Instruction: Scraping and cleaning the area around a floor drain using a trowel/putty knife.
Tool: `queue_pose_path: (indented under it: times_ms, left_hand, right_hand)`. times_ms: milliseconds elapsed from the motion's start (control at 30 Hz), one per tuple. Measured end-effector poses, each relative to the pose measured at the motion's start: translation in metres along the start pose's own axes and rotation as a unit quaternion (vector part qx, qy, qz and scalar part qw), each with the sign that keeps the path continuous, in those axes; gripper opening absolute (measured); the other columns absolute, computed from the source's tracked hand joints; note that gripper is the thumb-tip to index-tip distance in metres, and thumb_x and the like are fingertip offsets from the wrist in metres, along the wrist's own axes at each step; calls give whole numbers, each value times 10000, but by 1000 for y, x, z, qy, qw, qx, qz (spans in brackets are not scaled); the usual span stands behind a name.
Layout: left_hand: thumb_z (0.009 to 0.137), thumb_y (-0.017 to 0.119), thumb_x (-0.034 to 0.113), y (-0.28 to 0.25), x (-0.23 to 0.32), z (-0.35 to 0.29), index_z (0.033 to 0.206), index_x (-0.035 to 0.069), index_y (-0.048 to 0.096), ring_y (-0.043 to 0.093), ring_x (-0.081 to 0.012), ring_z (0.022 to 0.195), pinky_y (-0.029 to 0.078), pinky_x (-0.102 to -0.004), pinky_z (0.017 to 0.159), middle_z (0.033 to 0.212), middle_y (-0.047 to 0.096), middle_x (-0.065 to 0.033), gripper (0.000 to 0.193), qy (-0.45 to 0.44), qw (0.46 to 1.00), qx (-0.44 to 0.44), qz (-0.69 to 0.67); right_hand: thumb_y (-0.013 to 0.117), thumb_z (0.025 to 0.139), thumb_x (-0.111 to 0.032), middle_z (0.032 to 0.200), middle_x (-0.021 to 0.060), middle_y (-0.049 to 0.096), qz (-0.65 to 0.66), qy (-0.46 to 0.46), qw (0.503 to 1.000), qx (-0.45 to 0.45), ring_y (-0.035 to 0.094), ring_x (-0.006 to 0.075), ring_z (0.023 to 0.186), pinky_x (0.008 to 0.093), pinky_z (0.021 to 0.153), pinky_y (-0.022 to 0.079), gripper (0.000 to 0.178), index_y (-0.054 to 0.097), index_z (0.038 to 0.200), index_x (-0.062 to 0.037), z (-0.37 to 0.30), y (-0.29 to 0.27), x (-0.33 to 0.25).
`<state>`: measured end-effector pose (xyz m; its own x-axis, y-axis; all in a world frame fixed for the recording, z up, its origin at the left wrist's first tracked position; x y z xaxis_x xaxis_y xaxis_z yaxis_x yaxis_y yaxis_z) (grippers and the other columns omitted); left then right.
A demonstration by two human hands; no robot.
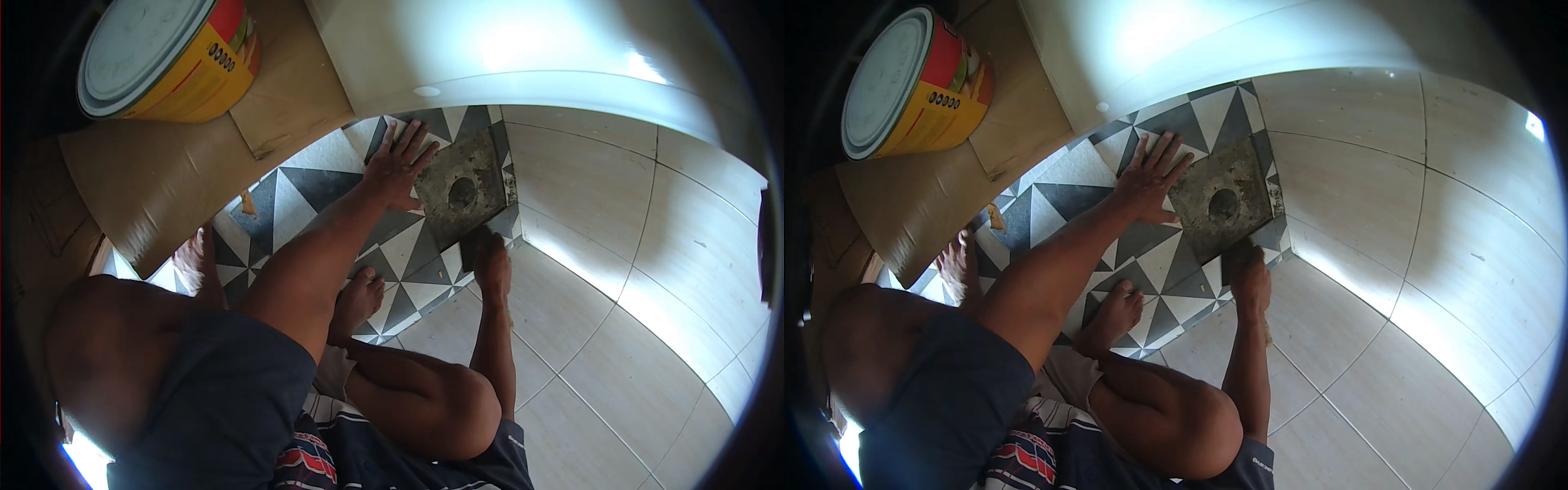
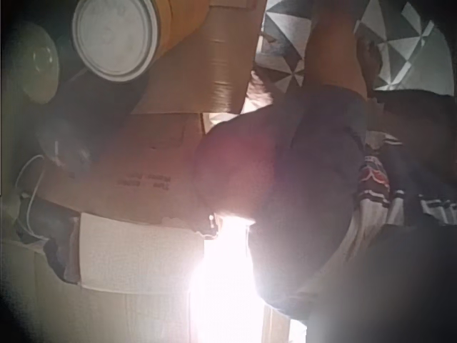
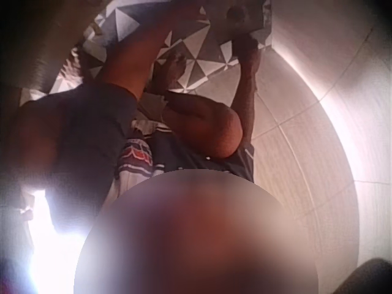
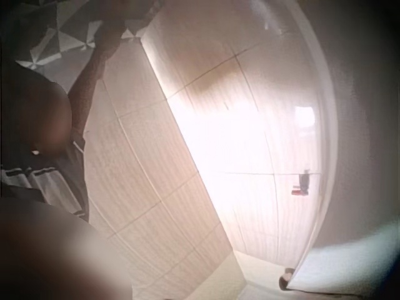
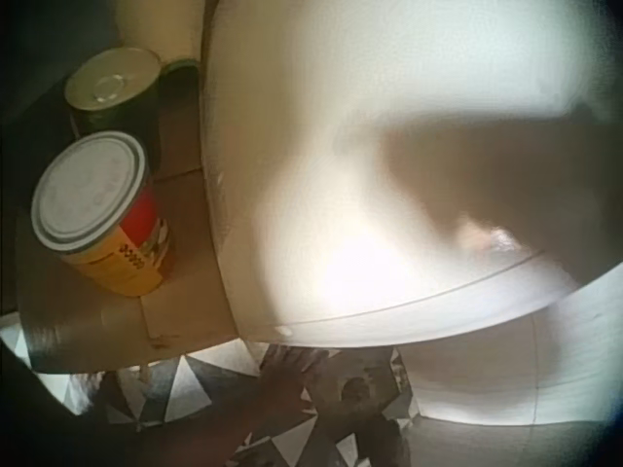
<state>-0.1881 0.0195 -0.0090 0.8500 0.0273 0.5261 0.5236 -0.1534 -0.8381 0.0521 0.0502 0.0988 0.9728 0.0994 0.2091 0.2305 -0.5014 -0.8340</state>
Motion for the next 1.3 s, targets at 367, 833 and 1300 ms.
queue_pose_path:
  times_ms: [367,833,1300]
  left_hand:
    - [640,789,727,-5,0,3,1639,138,224,34,-394,1585,39,-648,1239,1702,88,-229,1290,3,998,52,-38]
    - [635,787,736,-3,-10,-9,1642,156,222,22,-383,1588,14,-633,1247,1710,89,-207,1292,-10,999,30,-15]
    - [650,781,725,-3,2,4,1653,148,173,-1,-365,1594,-14,-639,1242,1719,44,-197,1307,-4,1000,15,-11]
  right_hand:
    - [525,1001,-477,963,290,720,68,5,996,60,679,519,922,645,755,516,414,550,1281,-174,-5,-4,16]
    - [545,991,-482,1038,297,704,61,-36,997,18,654,531,973,624,789,520,506,520,1317,-97,-28,22,-8]
    - [548,987,-354,1047,304,701,68,-9,995,68,653,513,1028,594,822,521,381,607,1179,-31,-8,4,19]
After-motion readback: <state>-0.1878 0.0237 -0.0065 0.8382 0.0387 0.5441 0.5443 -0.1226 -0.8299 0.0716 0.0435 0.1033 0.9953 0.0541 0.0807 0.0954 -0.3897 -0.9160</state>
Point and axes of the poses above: each hand's wrist, its own z-axis towards the middle knuckle, its own y-axis out of the palm, x = y × z, the point moved 9 cm from there along z, towards the middle knuckle
